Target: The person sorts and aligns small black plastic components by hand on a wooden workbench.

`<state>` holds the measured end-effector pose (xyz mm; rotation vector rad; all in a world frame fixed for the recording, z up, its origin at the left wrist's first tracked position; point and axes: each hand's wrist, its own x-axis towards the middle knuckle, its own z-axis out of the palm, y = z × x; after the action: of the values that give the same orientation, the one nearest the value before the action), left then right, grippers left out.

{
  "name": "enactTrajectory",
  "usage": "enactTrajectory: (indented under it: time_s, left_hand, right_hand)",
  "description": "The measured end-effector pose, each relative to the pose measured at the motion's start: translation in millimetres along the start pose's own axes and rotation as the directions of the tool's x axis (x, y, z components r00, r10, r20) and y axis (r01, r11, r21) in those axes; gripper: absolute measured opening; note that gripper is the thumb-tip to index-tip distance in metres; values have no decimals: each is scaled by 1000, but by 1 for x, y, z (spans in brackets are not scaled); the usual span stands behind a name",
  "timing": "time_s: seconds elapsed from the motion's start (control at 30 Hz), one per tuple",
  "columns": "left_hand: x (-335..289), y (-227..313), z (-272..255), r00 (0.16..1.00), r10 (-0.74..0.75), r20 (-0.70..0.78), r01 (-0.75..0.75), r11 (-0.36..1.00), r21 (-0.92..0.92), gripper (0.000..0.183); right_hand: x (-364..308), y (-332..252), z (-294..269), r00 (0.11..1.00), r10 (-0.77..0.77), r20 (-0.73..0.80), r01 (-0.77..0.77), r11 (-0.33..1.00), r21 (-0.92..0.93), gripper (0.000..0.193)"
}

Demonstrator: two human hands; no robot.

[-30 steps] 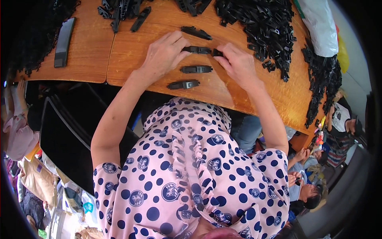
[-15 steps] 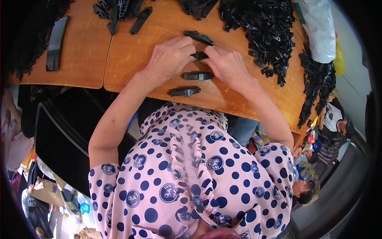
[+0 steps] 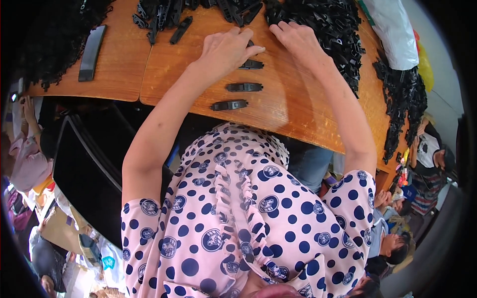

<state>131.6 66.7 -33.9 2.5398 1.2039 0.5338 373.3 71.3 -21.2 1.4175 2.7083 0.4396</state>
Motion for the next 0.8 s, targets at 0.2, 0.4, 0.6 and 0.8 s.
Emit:
enactTrajectory:
  time_s: [0.2,0.4,0.6,0.8]
  left_hand:
    - [-11,-8,2,997,-76,16,75,995,63,37]
    - [-17,-14,-2,998,58,38,-54,994,-90,30]
    - [-24,-24,3,990,141,-29,-144,985,-98,30]
    - [-31,-25,0,993,45,-105,-58,990,-130,25]
  right_hand:
    - [-8,-25,-10,947,300,-113,-174,777,606,30]
    - [-28,-55,2,860,368,353,-310,-172,935,28]
    - [-29,-56,-2,816,335,471,-518,62,853,28]
    - [-34,-51,-16,838,442,321,-534,541,650,32]
